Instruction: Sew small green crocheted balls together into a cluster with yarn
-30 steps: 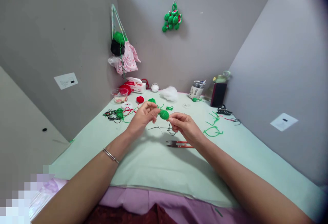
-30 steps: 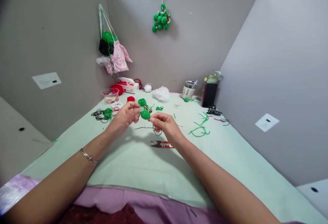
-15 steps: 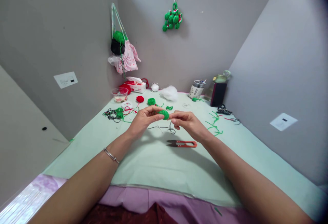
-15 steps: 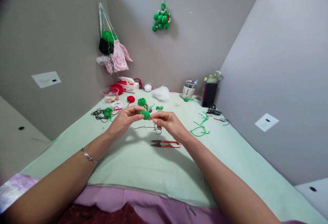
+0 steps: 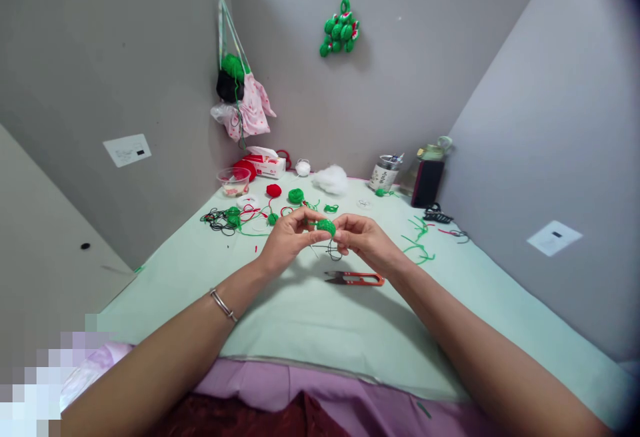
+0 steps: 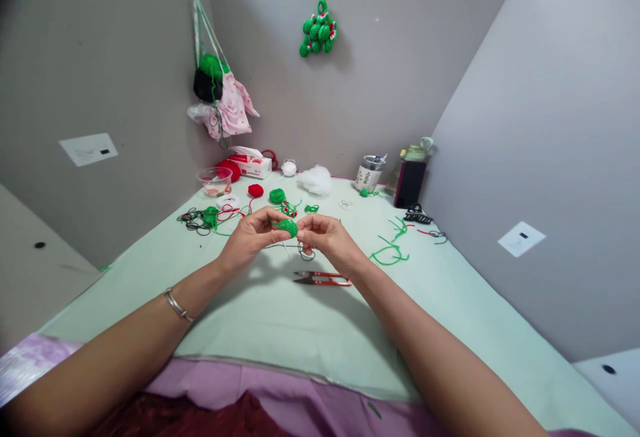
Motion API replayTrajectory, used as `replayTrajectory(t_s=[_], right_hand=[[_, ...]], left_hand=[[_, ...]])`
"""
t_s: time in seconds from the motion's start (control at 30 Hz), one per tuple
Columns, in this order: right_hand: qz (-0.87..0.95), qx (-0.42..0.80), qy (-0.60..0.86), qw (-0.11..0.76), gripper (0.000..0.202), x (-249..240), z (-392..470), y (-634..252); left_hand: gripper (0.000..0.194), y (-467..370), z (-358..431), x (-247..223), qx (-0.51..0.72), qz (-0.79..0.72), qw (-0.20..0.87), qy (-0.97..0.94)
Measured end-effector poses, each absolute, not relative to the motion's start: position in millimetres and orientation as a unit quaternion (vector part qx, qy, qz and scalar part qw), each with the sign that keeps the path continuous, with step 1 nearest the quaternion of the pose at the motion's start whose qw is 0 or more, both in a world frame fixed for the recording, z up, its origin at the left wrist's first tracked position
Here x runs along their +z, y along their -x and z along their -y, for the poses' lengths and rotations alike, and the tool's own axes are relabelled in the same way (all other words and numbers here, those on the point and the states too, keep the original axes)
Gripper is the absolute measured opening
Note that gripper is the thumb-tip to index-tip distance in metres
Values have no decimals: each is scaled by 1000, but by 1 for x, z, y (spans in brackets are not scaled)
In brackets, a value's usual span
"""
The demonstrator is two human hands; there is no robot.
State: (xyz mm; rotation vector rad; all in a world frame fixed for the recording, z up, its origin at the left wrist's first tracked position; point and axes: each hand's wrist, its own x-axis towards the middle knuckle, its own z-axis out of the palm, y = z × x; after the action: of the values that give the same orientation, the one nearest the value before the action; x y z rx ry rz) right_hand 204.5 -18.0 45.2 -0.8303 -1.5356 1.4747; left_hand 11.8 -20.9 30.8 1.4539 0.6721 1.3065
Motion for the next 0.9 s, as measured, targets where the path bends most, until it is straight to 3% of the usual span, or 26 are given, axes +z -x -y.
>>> replayTrajectory(t_s=[0.33,0.9], right_hand=[[682,538,344,356,24,42,24,-200],[617,634,302,355,22,45,20,-207]], left_hand=[[22,-15,28,31,538,-258,473,-648],[25,-14,30,39,552,-237,548,-582]])
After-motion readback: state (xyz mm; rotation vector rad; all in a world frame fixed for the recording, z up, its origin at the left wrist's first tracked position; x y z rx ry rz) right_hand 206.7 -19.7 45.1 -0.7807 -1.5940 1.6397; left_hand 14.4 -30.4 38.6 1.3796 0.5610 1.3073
